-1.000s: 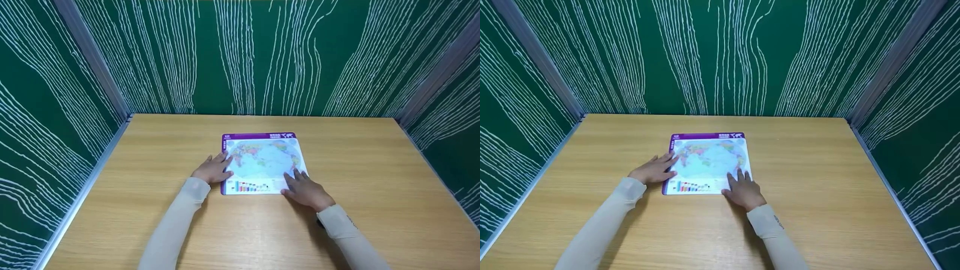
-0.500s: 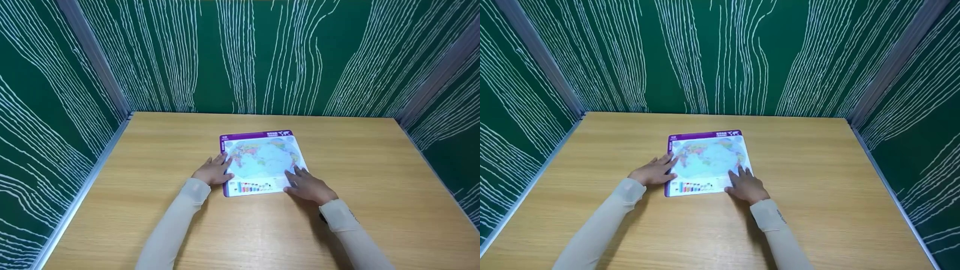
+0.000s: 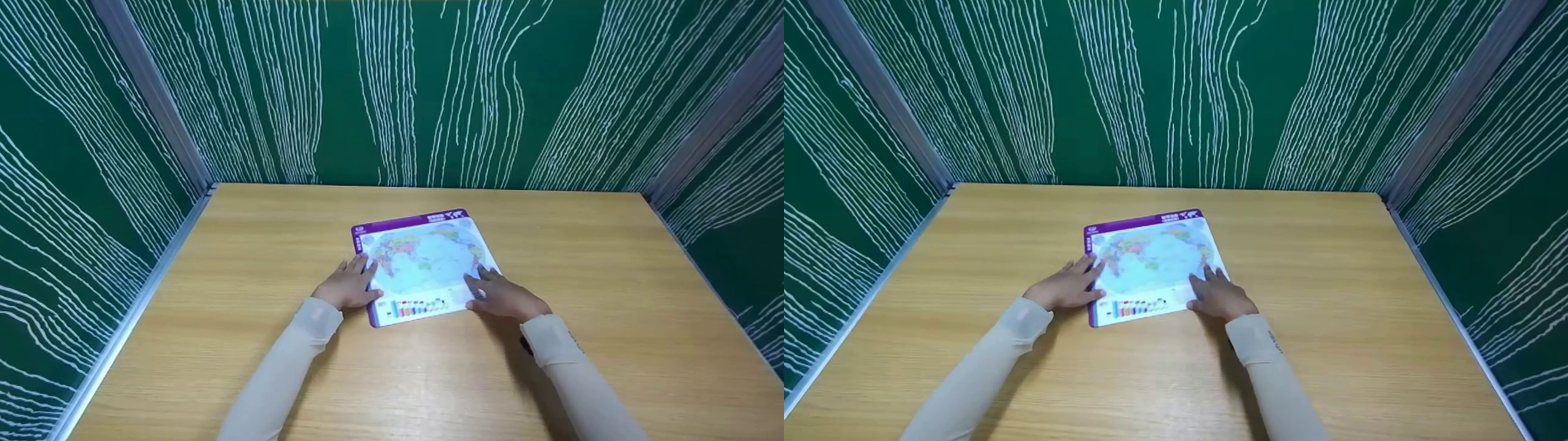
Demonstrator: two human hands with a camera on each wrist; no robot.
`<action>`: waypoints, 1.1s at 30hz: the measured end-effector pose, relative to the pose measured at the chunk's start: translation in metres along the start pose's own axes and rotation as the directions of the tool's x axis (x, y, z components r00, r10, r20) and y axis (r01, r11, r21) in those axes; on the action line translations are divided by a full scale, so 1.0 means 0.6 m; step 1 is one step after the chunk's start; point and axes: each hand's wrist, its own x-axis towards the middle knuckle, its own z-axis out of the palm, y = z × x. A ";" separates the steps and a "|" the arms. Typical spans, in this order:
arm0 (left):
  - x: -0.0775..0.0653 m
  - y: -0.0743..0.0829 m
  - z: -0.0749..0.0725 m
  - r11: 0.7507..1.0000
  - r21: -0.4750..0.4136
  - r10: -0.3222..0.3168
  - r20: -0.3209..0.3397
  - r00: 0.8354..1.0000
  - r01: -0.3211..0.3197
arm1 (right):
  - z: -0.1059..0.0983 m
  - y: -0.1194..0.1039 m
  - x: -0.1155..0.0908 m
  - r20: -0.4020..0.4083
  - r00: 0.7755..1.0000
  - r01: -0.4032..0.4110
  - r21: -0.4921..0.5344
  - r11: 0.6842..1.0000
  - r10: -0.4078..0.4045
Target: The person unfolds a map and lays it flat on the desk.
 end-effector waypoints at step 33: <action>-0.020 0.028 0.015 0.998 -0.015 -0.069 -0.028 0.997 0.068 | -0.016 0.005 0.014 0.030 1.000 -0.002 0.026 1.000 0.001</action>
